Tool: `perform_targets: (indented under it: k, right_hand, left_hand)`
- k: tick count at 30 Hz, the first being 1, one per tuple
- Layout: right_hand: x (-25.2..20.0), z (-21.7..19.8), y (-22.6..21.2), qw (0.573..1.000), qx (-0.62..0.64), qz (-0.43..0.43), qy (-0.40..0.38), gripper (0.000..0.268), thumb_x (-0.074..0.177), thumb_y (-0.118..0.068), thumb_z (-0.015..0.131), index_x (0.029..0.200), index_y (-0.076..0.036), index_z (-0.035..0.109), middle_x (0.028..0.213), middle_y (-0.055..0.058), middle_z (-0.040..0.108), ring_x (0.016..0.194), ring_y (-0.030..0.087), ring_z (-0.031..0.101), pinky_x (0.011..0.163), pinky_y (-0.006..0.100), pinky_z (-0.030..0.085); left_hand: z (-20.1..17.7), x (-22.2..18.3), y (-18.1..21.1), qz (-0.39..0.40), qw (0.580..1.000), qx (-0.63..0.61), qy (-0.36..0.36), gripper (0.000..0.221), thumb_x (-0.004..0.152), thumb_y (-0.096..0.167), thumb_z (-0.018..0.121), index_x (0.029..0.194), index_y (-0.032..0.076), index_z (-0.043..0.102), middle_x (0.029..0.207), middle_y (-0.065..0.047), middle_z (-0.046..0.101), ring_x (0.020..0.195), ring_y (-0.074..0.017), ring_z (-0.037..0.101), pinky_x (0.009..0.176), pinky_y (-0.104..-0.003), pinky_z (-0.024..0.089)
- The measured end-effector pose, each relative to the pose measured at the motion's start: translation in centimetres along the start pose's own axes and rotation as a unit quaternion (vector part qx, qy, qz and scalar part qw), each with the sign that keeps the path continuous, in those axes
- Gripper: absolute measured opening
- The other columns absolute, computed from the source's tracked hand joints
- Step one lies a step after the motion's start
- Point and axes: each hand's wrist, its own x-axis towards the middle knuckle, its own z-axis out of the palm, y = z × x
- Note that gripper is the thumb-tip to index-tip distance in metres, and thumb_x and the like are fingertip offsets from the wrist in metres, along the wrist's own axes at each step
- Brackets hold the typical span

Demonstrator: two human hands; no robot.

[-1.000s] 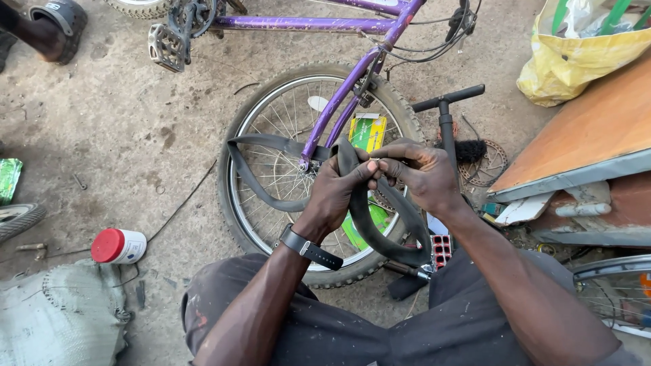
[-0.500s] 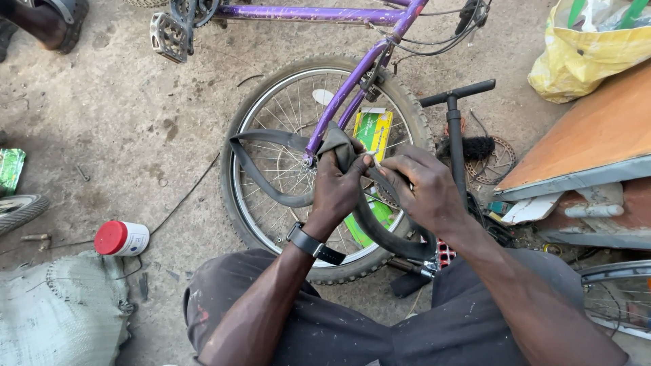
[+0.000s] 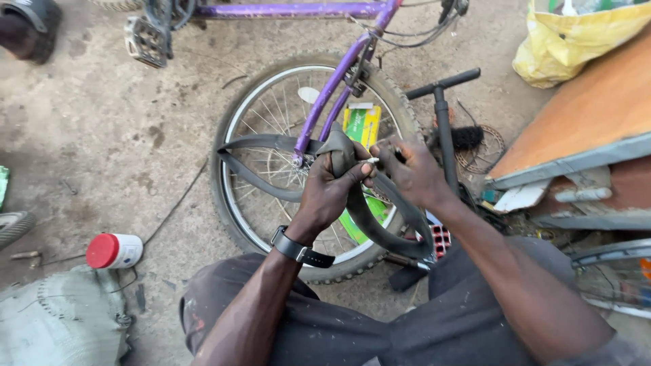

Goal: Removing an inner tube from a bicycle wheel by prying the tire bead and pulling the tube out.

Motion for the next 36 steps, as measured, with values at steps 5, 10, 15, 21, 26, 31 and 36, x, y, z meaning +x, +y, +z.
perform_targets:
  k: [5,10,15,21,26,31,36]
  right_hand:
    - [-2.9,1.0,-2.2,0.993,0.079,0.089,-0.027,0.04,0.108,-0.034,0.056,0.073,-0.014,0.062,0.055,-0.001,0.053,0.06,0.008,0.049,0.059,0.026,0.046]
    - [-2.5,0.3,-0.8,0.992,0.014,-0.125,0.018,0.032,0.106,-0.017,0.059,0.076,-0.01,0.063,0.062,0.01,0.057,0.061,0.029,0.06,0.061,0.036,0.051]
    - [-0.4,-1.7,1.0,0.966,-0.046,-0.253,0.031,0.029,0.103,-0.014,0.067,0.074,-0.009,0.063,0.068,0.007,0.055,0.066,0.036,0.061,0.062,0.039,0.05]
    - [-0.3,-2.3,0.8,0.968,0.008,-0.25,-0.018,0.033,0.107,-0.013,0.065,0.075,-0.007,0.06,0.067,0.011,0.054,0.07,0.045,0.061,0.064,0.039,0.05]
    - [-2.8,-1.8,-2.8,0.994,0.091,-0.035,-0.045,0.041,0.108,-0.018,0.054,0.068,-0.009,0.05,0.062,0.0,0.047,0.069,0.013,0.047,0.062,0.031,0.044]
    - [-3.9,1.2,0.9,0.994,0.102,0.044,-0.011,0.046,0.11,-0.027,0.048,0.067,-0.013,0.056,0.054,0.0,0.051,0.058,0.012,0.048,0.058,0.028,0.044]
    - [-4.4,1.7,-1.3,0.999,0.013,-0.023,0.028,0.035,0.11,-0.024,0.045,0.087,-0.003,0.06,0.075,0.025,0.059,0.076,0.048,0.062,0.065,0.051,0.048]
  left_hand:
    - [-0.6,0.4,0.8,0.01,0.996,-0.063,0.056,0.019,0.095,0.001,0.068,0.11,-0.01,0.063,0.08,-0.015,0.072,0.073,-0.0161,0.074,0.065,-0.032,0.064]
    - [-0.1,0.0,0.4,0.018,0.997,0.049,0.064,0.013,0.096,0.005,0.07,0.104,-0.003,0.068,0.073,-0.007,0.071,0.069,-0.0095,0.069,0.068,-0.023,0.054]
    - [0.4,-0.6,-1.6,0.004,0.993,0.11,0.035,0.011,0.093,0.005,0.073,0.102,-0.001,0.072,0.073,-0.008,0.073,0.068,-0.011,0.07,0.071,-0.024,0.053]
    - [1.8,-1.4,-0.1,0.013,0.997,0.059,-0.048,0.012,0.091,0.004,0.075,0.1,-0.003,0.072,0.072,-0.008,0.071,0.068,-0.0106,0.069,0.071,-0.024,0.054]
    - [1.2,-1.2,0.4,0.018,0.999,-0.028,-0.026,0.007,0.091,-0.003,0.073,0.097,-0.004,0.07,0.082,-0.012,0.072,0.07,-0.0138,0.073,0.072,-0.029,0.059]
    - [1.1,-0.3,0.2,0.058,0.998,0.01,0.01,0.004,0.095,-0.002,0.07,0.095,-0.005,0.068,0.079,-0.012,0.07,0.071,-0.014,0.071,0.075,-0.03,0.057]
    - [2.1,-0.3,0.4,0.081,0.983,0.129,0.103,0.013,0.096,0.004,0.071,0.083,0.002,0.07,0.076,-0.007,0.068,0.071,-0.0096,0.066,0.073,-0.026,0.053]
